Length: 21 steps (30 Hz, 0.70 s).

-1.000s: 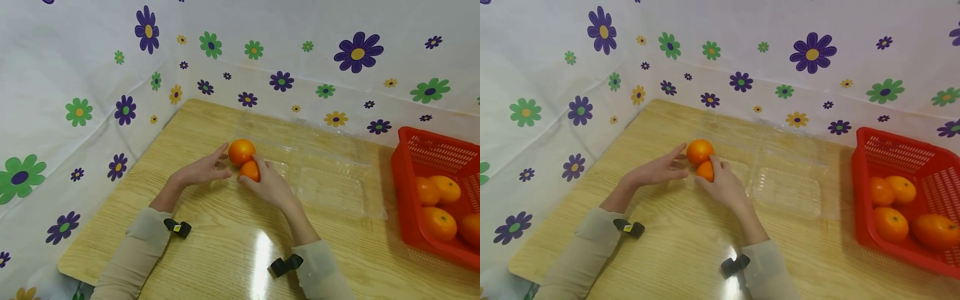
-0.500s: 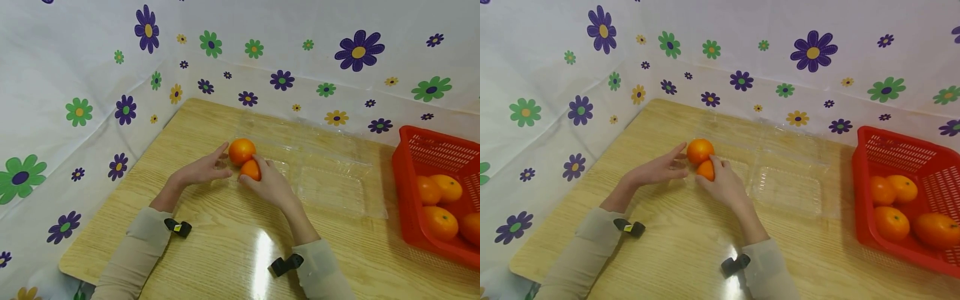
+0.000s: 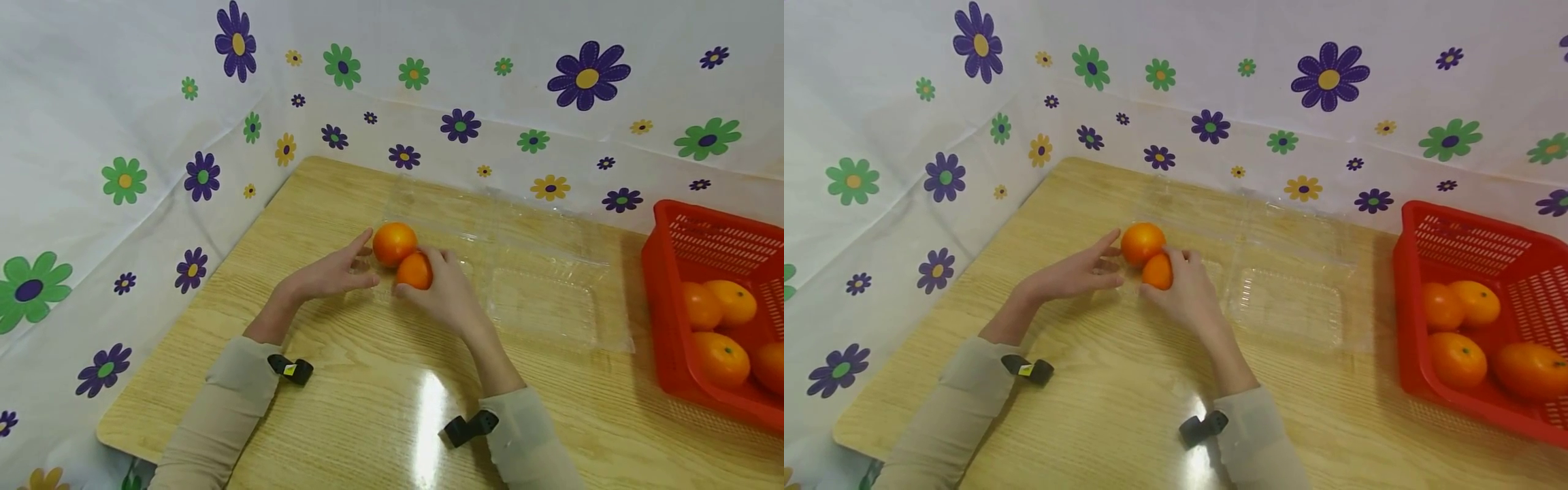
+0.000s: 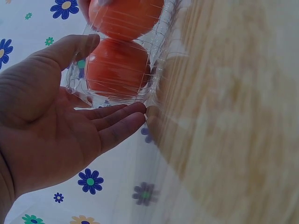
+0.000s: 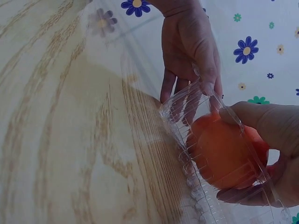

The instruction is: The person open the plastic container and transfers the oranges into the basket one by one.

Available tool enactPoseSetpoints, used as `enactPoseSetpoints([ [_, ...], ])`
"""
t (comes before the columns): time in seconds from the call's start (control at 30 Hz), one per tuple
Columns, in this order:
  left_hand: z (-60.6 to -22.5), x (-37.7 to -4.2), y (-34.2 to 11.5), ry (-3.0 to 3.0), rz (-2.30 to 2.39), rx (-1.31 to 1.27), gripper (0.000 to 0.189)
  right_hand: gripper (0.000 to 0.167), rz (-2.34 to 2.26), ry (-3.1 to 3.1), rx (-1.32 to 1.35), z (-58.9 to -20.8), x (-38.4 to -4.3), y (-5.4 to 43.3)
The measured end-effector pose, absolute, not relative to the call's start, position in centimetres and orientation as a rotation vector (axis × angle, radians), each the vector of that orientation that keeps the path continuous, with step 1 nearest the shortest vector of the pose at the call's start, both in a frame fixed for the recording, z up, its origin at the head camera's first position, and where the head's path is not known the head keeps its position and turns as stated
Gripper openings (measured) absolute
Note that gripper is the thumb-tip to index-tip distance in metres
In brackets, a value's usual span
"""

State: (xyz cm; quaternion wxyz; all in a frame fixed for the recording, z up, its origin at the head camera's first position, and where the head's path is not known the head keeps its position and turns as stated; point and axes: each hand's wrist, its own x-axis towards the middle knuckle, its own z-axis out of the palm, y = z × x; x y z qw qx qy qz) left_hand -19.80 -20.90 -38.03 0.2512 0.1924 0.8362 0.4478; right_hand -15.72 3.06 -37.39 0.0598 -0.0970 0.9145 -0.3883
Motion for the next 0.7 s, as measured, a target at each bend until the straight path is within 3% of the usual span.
enactPoseSetpoints([
  [0.4,-38.01,-19.81,-20.89,2.280,1.225,0.522,0.095,0.074,-1.308,2.851,-0.255,-37.05,-15.90,3.22],
  [0.7,-38.14,-19.72,-20.94,2.279,1.232,0.511,0.094,0.060,-1.516,2.828,-0.216,-36.90,-16.01,3.86],
])
